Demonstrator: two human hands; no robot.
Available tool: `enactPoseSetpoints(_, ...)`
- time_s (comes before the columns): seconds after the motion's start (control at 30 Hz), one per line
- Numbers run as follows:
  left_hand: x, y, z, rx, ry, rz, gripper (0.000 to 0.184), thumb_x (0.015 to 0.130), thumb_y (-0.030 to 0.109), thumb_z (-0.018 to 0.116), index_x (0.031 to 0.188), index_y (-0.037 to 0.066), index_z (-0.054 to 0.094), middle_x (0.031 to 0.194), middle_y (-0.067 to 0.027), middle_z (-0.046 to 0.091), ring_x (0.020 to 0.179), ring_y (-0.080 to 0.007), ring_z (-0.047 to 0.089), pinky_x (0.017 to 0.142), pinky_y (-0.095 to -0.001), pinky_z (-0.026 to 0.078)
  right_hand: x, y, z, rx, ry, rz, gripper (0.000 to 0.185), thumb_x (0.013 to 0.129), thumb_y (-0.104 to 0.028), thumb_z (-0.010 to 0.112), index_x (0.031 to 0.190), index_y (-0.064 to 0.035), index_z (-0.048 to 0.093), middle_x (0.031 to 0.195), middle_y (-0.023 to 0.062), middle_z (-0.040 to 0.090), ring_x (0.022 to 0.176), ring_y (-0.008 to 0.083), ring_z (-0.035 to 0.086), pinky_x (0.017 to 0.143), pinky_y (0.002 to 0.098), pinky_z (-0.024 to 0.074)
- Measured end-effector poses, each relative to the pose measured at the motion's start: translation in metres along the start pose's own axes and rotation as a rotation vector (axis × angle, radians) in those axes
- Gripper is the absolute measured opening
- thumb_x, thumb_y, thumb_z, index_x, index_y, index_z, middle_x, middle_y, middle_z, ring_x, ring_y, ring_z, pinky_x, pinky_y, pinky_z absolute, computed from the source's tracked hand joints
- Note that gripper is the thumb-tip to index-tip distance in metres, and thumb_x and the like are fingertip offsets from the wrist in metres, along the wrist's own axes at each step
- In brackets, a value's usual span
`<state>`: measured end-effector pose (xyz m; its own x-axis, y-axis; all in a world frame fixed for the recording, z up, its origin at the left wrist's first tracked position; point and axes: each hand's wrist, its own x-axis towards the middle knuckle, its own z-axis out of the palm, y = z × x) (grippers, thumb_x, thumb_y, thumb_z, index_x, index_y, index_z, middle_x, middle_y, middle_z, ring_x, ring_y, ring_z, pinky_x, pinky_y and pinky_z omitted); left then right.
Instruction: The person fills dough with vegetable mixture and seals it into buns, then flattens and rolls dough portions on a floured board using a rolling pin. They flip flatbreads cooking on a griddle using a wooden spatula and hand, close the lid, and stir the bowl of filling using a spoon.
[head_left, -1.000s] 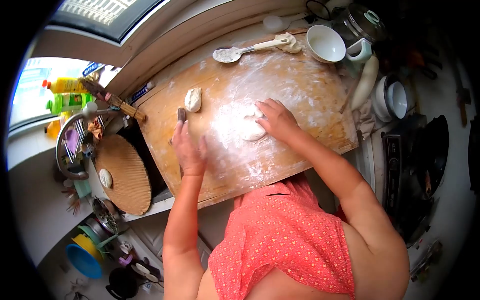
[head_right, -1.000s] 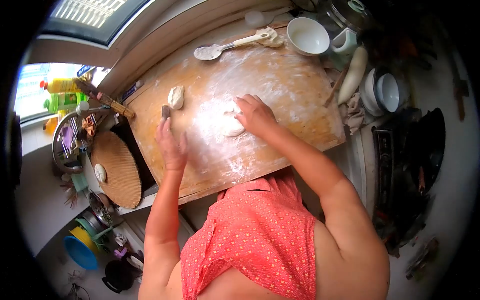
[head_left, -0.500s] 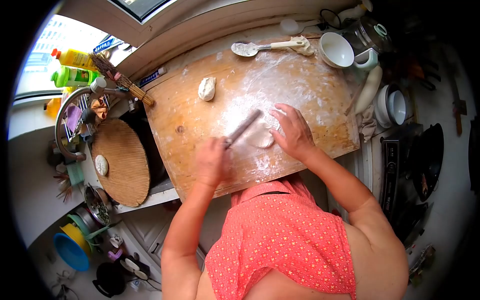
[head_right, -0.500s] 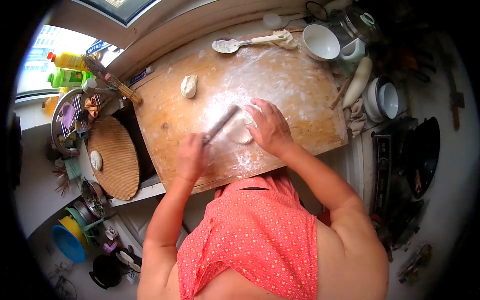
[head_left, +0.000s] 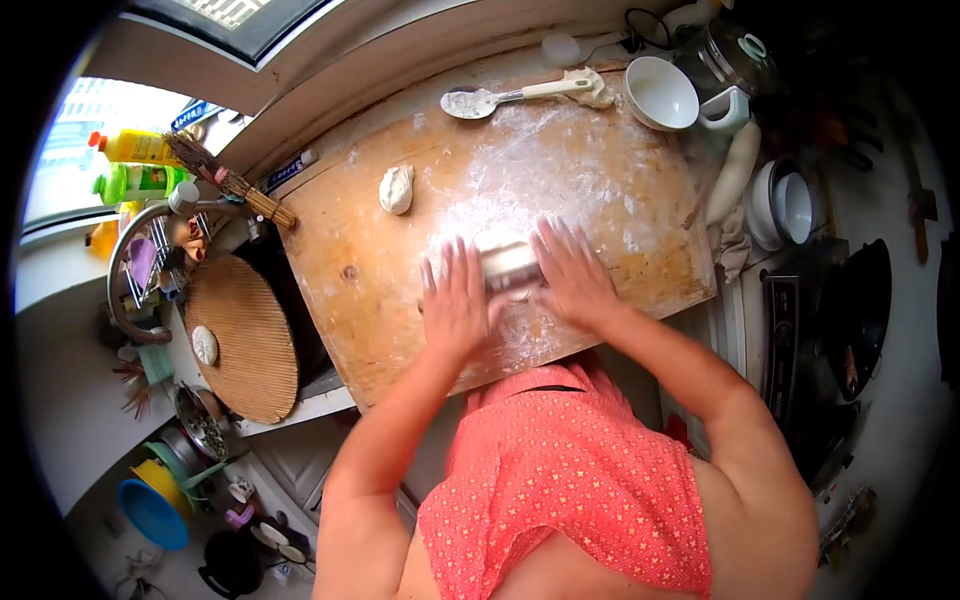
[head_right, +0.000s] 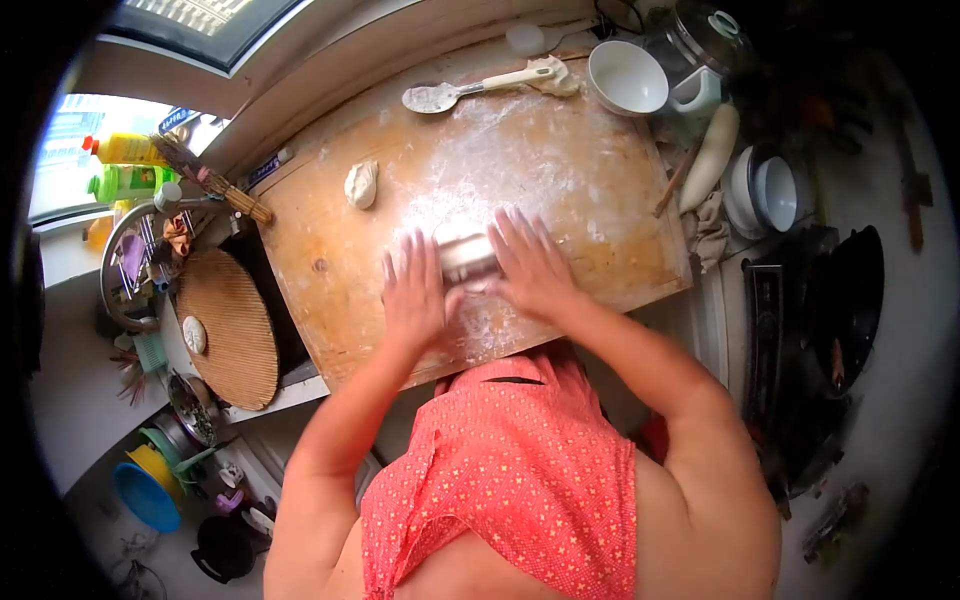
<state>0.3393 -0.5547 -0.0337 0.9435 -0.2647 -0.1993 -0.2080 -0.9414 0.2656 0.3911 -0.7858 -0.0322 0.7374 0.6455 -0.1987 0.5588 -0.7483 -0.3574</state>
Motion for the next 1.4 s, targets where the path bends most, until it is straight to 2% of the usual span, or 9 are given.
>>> enactPoseSetpoints(0.27, 0.082, -0.023, -0.018, 0.164, 0.167, -0.076, 0.089, 0.091, 0.064, 0.038, 0.149, -0.001, 0.022, 0.157, -0.0213, 0.018, 0.146, -0.0340, 0.017, 0.117, -0.0529, 0.008, 0.072, 0.023, -0.006, -0.018, 0.193, 0.066, 0.089, 0.086, -0.056, 0.054, 0.148, 0.0009, 0.024, 0.157, 0.0214, 0.015, 0.144, 0.0383, 0.016, 0.118, 0.0504, 0.0107)
enactPoseSetpoints(0.5, -0.010, 0.012, -0.006, -0.060, -0.012, -0.018, 0.088, 0.091, 0.056, 0.045, 0.149, -0.004, 0.019, 0.157, -0.0234, 0.016, 0.146, -0.0363, 0.015, 0.117, -0.0527, 0.010, -0.033, -0.010, 0.014, 0.061, -0.029, 0.045, 0.089, 0.087, -0.057, 0.051, 0.148, 0.0023, 0.023, 0.157, 0.0209, 0.014, 0.145, 0.0369, 0.016, 0.118, 0.0523, 0.0100)
enactPoseSetpoints(0.67, 0.029, 0.002, -0.020, -0.039, -0.003, -0.014, 0.079, 0.092, 0.050, 0.049, 0.147, -0.003, 0.028, 0.157, -0.0214, 0.018, 0.146, -0.0357, 0.014, 0.118, -0.0519, 0.009, 0.015, 0.011, 0.012, 0.058, 0.165, 0.012, 0.087, 0.089, -0.059, 0.045, 0.149, 0.0007, 0.023, 0.157, 0.0202, 0.015, 0.145, 0.0368, 0.016, 0.118, 0.0519, 0.0096)
enactPoseSetpoints(0.83, 0.082, 0.006, -0.035, -0.227, 0.102, 0.078, 0.037, 0.082, 0.017, 0.066, 0.116, 0.006, 0.058, 0.108, -0.0172, 0.058, 0.104, -0.0354, 0.054, 0.089, -0.0406, 0.047, 0.029, 0.017, 0.007, 0.022, 0.182, 0.006, 0.076, 0.088, -0.048, 0.055, 0.148, -0.0081, 0.030, 0.153, 0.0169, 0.025, 0.141, 0.0354, 0.023, 0.118, 0.0513, 0.0117)
enactPoseSetpoints(0.93, 0.091, 0.007, -0.037, -0.106, -0.102, 0.068, 0.032, 0.083, 0.023, 0.066, 0.107, 0.004, 0.058, 0.105, -0.0170, 0.058, 0.100, -0.0336, 0.055, 0.087, -0.0411, 0.047, 0.008, 0.009, 0.028, 0.029, 0.321, -0.026, 0.056, 0.084, -0.034, 0.063, 0.134, -0.0131, 0.051, 0.127, 0.0120, 0.049, 0.122, 0.0318, 0.044, 0.109, 0.0490, 0.0298)
enactPoseSetpoints(1.03, 0.089, 0.014, -0.039, -0.350, -0.098, 0.018, 0.025, 0.082, 0.019, 0.067, 0.099, 0.004, 0.058, 0.106, -0.0189, 0.058, 0.097, -0.0352, 0.057, 0.084, -0.0413, 0.048, -0.005, 0.006, 0.032, 0.081, 0.525, -0.112, 0.029, 0.077, -0.022, 0.065, 0.105, -0.0145, 0.068, 0.099, 0.0059, 0.054, 0.093, 0.0271, 0.051, 0.083, 0.0416, 0.0392)
enactPoseSetpoints(1.23, 0.082, 0.001, -0.041, -0.716, -0.238, -0.406, 0.030, 0.083, 0.017, 0.067, 0.107, 0.003, 0.056, 0.120, -0.0226, 0.056, 0.110, -0.0379, 0.056, 0.088, -0.0399, 0.048, -0.037, 0.023, 0.001, 0.110, 0.471, -0.040, 0.031, 0.076, -0.019, 0.066, 0.107, -0.0139, 0.066, 0.098, 0.0064, 0.053, 0.092, 0.0270, 0.051, 0.081, 0.0425, 0.0398)
enactPoseSetpoints(1.33, 0.060, -0.007, -0.033, -0.353, 0.216, -0.147, 0.040, 0.082, 0.016, 0.068, 0.117, 0.003, 0.052, 0.128, -0.0234, 0.052, 0.115, -0.0398, 0.053, 0.091, -0.0410, 0.046, -0.036, 0.027, -0.012, 0.128, 0.417, -0.018, 0.033, 0.076, -0.020, 0.067, 0.108, -0.0137, 0.066, 0.096, 0.0063, 0.053, 0.090, 0.0285, 0.052, 0.080, 0.0441, 0.0401)
enactPoseSetpoints(1.4, 0.052, -0.014, -0.030, -0.354, 0.196, -0.123, 0.058, 0.084, 0.025, 0.067, 0.133, 0.003, 0.044, 0.141, -0.0234, 0.042, 0.129, -0.0409, 0.042, 0.104, -0.0451, 0.037, -0.024, 0.031, -0.010, 0.182, 0.382, -0.026, 0.037, 0.078, -0.023, 0.067, 0.113, -0.0137, 0.064, 0.099, 0.0071, 0.053, 0.092, 0.0289, 0.051, 0.082, 0.0445, 0.0395)
